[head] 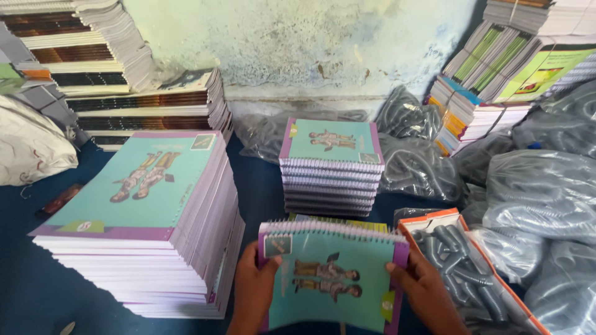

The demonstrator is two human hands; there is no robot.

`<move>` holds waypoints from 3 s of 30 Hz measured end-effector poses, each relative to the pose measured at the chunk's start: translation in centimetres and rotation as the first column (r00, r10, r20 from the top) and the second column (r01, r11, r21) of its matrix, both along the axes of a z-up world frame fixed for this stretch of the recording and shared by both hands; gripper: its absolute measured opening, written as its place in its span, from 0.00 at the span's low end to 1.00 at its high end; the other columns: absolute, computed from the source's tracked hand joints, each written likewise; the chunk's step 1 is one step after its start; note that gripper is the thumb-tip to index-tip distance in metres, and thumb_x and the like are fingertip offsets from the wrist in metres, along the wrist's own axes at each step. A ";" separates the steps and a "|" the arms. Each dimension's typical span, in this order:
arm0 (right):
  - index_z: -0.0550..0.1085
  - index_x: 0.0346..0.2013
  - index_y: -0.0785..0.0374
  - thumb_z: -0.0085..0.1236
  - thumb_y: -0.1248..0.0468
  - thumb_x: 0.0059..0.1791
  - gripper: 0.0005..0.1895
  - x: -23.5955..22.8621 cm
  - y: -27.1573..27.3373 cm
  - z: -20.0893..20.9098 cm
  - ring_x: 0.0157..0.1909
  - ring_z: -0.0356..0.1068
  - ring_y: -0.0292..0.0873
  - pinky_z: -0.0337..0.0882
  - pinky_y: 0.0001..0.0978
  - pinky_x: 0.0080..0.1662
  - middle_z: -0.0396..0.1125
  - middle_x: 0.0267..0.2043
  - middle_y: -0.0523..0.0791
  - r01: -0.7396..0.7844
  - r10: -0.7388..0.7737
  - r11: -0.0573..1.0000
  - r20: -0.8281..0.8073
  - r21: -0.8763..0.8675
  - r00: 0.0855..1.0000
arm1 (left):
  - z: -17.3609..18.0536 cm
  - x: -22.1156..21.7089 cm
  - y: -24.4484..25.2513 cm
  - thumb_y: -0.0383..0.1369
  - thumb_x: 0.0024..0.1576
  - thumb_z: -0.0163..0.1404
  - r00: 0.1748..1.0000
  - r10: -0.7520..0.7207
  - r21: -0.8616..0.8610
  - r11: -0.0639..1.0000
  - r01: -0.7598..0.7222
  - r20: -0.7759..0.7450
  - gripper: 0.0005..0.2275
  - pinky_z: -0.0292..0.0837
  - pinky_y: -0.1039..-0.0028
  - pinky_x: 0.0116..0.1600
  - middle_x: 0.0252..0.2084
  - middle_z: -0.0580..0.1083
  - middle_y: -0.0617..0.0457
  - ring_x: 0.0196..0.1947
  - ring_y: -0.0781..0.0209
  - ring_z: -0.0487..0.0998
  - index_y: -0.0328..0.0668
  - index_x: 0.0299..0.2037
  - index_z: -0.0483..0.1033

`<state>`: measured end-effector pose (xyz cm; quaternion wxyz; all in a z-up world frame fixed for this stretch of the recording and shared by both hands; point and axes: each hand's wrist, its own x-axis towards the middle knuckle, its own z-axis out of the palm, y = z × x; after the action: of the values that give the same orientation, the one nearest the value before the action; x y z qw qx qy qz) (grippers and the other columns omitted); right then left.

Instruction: The person inserts a metal spiral coil into the punched holes of a notebook cover and pages, then twists the coil ends to secure it. They repeat this process for multiple notebooks, stacking the finished ones and handling loose coils from a nearby box.

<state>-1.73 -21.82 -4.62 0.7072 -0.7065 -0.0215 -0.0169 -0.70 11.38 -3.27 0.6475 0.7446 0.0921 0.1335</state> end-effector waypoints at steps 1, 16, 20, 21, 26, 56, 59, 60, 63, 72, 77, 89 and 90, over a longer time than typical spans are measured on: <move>0.62 0.68 0.55 0.55 0.67 0.51 0.29 0.3 0.1 1.5 0.51 0.73 0.40 0.72 0.33 0.52 0.75 0.50 0.47 0.053 -0.052 0.999 -0.022 0.006 0.998 | 0.8 0.8 -0.5 0.26 0.52 0.55 1.000 -0.009 -0.019 1.000 0.010 0.024 0.13 0.74 0.72 0.45 0.37 0.79 0.51 0.36 0.63 0.78 0.39 0.48 0.77; 0.67 0.56 0.65 0.53 0.65 0.53 0.16 5.1 -0.2 -1.1 0.43 0.69 0.43 0.72 0.37 0.43 0.69 0.45 0.49 0.168 -0.164 0.984 0.070 -0.058 0.984 | -1.0 5.3 -3.9 0.31 0.62 0.48 0.990 -0.103 -0.161 0.980 0.117 0.091 0.16 0.70 0.68 0.54 0.49 0.75 0.48 0.49 0.57 0.77 0.42 0.59 0.62; 0.65 0.60 0.61 0.52 0.67 0.50 0.22 5.5 0.2 -3.7 0.48 0.69 0.40 0.70 0.36 0.46 0.69 0.49 0.46 0.192 -0.195 0.974 -0.010 -0.124 0.981 | -3.6 4.8 -3.4 0.31 0.59 0.50 0.992 -0.117 -0.047 0.992 0.114 -0.044 0.23 0.68 0.64 0.58 0.52 0.74 0.46 0.53 0.53 0.76 0.44 0.64 0.56; 0.65 0.60 0.62 0.53 0.68 0.50 0.23 5.6 0.3 -4.2 0.46 0.68 0.40 0.71 0.38 0.43 0.69 0.48 0.47 0.210 -0.213 0.973 -0.018 -0.094 0.977 | -4.4 4.8 -3.4 0.32 0.58 0.51 0.990 -0.118 -0.028 0.993 0.116 -0.077 0.25 0.68 0.64 0.59 0.52 0.74 0.46 0.54 0.53 0.76 0.44 0.64 0.56; 0.61 0.64 0.60 0.53 0.70 0.49 0.29 6.1 -0.5 -6.7 0.45 0.68 0.42 0.71 0.37 0.46 0.69 0.48 0.47 0.160 -0.161 0.981 -0.001 -0.107 0.987 | -8.5 6.0 -2.7 0.30 0.58 0.50 0.990 -0.131 0.015 0.991 0.132 -0.061 0.24 0.68 0.64 0.59 0.54 0.73 0.41 0.53 0.51 0.76 0.41 0.64 0.57; 0.75 0.49 0.73 0.58 0.64 0.48 0.18 28.3 -3.2 13.0 0.40 0.73 0.42 0.73 0.34 0.47 0.73 0.41 0.50 0.011 -0.032 0.992 -0.172 -0.123 0.985 | 10.4 27.8 -0.8 0.31 0.56 0.53 0.950 -0.310 0.044 0.950 0.309 0.036 0.17 0.83 0.65 0.35 0.45 0.77 0.46 0.41 0.55 0.81 0.37 0.55 0.70; 0.74 0.51 0.76 0.57 0.63 0.50 0.20 30.3 -2.9 13.3 0.40 0.74 0.46 0.75 0.39 0.46 0.73 0.42 0.52 -0.007 -0.021 0.992 -0.225 -0.124 0.974 | 10.3 30.3 -1.1 0.31 0.57 0.53 0.952 -0.305 0.032 0.952 0.306 -0.029 0.17 0.82 0.64 0.35 0.47 0.77 0.46 0.41 0.54 0.82 0.36 0.55 0.69; 0.74 0.51 0.77 0.57 0.62 0.50 0.20 30.9 -2.9 13.3 0.40 0.73 0.46 0.74 0.40 0.46 0.72 0.42 0.53 -0.017 -0.015 0.990 -0.225 -0.139 0.974 | 10.2 31.0 -1.1 0.32 0.57 0.53 0.953 -0.298 0.039 0.953 0.300 -0.047 0.17 0.82 0.65 0.35 0.47 0.77 0.46 0.41 0.55 0.82 0.36 0.55 0.69; 0.73 0.53 0.76 0.56 0.61 0.51 0.21 32.5 -2.7 13.0 0.42 0.74 0.45 0.75 0.38 0.47 0.73 0.44 0.52 0.006 -0.056 0.979 -0.241 -0.204 0.969 | 9.4 32.8 -1.5 0.32 0.57 0.53 0.960 -0.263 0.054 0.962 0.269 -0.095 0.17 0.82 0.67 0.34 0.47 0.77 0.46 0.41 0.56 0.81 0.36 0.55 0.71; 0.75 0.54 0.72 0.57 0.57 0.51 0.23 34.5 -2.5 9.7 0.42 0.75 0.48 0.75 0.42 0.44 0.75 0.42 0.53 0.014 -0.131 0.926 -0.285 -0.377 0.950 | 6.0 35.2 -1.8 0.31 0.57 0.55 0.974 -0.218 0.199 0.953 0.227 -0.066 0.14 0.80 0.66 0.31 0.41 0.79 0.42 0.33 0.53 0.83 0.29 0.50 0.73; 0.76 0.53 0.71 0.57 0.56 0.51 0.23 35.4 -2.9 8.7 0.42 0.75 0.47 0.73 0.40 0.45 0.76 0.42 0.53 0.033 -0.151 0.905 -0.249 -0.424 0.957 | 4.9 36.4 -1.9 0.31 0.55 0.55 0.982 -0.153 0.243 0.954 0.175 -0.108 0.18 0.81 0.64 0.33 0.43 0.79 0.40 0.35 0.50 0.84 0.31 0.54 0.71; 0.72 0.53 0.68 0.63 0.49 0.50 0.28 29.7 -2.3 10.2 0.43 0.72 0.48 0.72 0.41 0.45 0.71 0.47 0.55 0.334 -0.255 0.600 0.221 -0.727 0.941 | 7.2 29.8 -1.3 0.35 0.54 0.59 0.887 -0.135 0.632 0.749 -0.200 0.441 0.12 0.71 0.55 0.50 0.41 0.75 0.40 0.46 0.40 0.76 0.33 0.40 0.76; 0.74 0.49 0.69 0.62 0.50 0.51 0.24 28.0 -1.9 10.1 0.41 0.73 0.49 0.73 0.41 0.45 0.72 0.44 0.56 0.412 -0.253 0.582 0.325 -0.701 0.911 | 7.1 28.6 -1.3 0.34 0.56 0.57 0.855 -0.181 0.596 0.785 -0.173 0.486 0.09 0.72 0.57 0.51 0.37 0.76 0.42 0.43 0.43 0.77 0.34 0.36 0.78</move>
<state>26.29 -23.69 5.43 0.3260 -0.9218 0.0394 -0.2060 27.92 10.10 3.86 0.3669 0.8510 -0.1364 0.3500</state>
